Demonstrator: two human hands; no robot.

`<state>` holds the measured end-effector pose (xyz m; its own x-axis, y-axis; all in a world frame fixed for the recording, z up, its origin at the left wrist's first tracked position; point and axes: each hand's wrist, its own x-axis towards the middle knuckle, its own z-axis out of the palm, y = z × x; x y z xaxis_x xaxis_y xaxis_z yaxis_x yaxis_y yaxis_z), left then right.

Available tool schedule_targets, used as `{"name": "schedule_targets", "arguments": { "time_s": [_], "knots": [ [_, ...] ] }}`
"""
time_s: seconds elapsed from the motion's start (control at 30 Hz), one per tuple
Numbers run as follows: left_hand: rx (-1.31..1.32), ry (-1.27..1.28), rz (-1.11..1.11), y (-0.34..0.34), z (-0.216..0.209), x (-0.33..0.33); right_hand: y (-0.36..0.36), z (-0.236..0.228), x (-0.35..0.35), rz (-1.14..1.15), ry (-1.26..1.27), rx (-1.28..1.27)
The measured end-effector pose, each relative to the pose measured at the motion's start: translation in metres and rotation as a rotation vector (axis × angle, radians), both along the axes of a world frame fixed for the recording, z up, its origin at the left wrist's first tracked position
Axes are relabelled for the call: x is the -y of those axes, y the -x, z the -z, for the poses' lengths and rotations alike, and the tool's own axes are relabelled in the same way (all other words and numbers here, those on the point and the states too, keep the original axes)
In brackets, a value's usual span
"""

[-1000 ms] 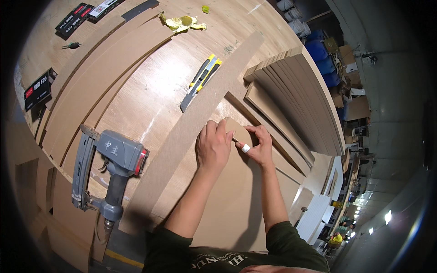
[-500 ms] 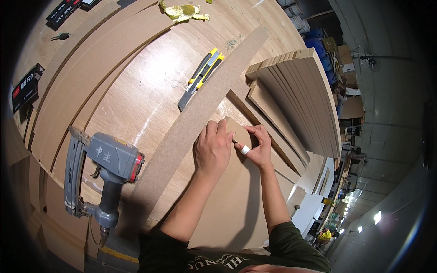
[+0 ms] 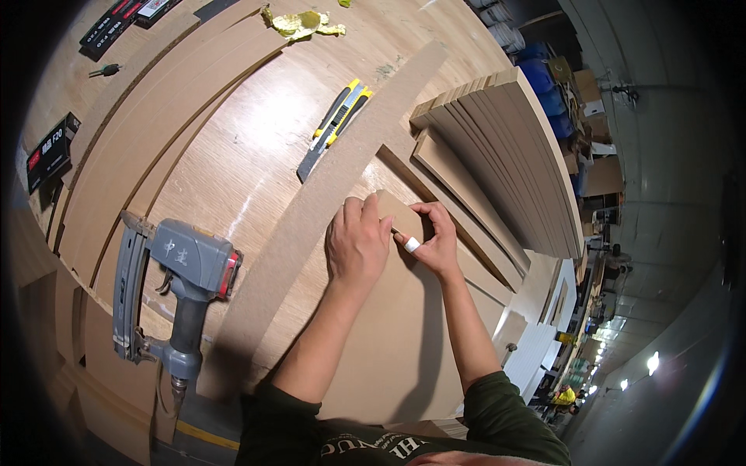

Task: The person assembles a wooden panel by attaching thin wooden strips to a larger board using a nail gun. They position the strips along the edges, secure them with the nail gun, and then move the completed panel to a stack.

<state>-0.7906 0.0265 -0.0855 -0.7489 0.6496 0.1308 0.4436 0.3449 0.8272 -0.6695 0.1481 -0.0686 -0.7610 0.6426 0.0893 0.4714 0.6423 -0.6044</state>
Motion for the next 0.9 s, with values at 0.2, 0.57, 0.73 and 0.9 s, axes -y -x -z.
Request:
{"name": "schedule_targets", "arguments": {
  "time_s": [0.2,0.57,0.73,0.9],
  "knots": [
    [0.011,-0.024,0.015,0.0006,0.0009,0.0002,-0.0015,-0.0017,0.0002,0.055,0.071,0.027],
    [-0.005,-0.046,0.014,-0.0015,0.0050,0.0000,-0.0036,-0.0002,0.0024,0.069,0.051,0.049],
    [-0.017,-0.038,0.011,-0.0005,0.0020,0.0023,-0.0046,0.0023,-0.0004,0.053,0.044,0.025],
    [-0.017,-0.033,0.017,-0.0003,0.0022,0.0002,-0.0041,0.0029,-0.0026,0.044,0.042,0.010]
  ]
}}
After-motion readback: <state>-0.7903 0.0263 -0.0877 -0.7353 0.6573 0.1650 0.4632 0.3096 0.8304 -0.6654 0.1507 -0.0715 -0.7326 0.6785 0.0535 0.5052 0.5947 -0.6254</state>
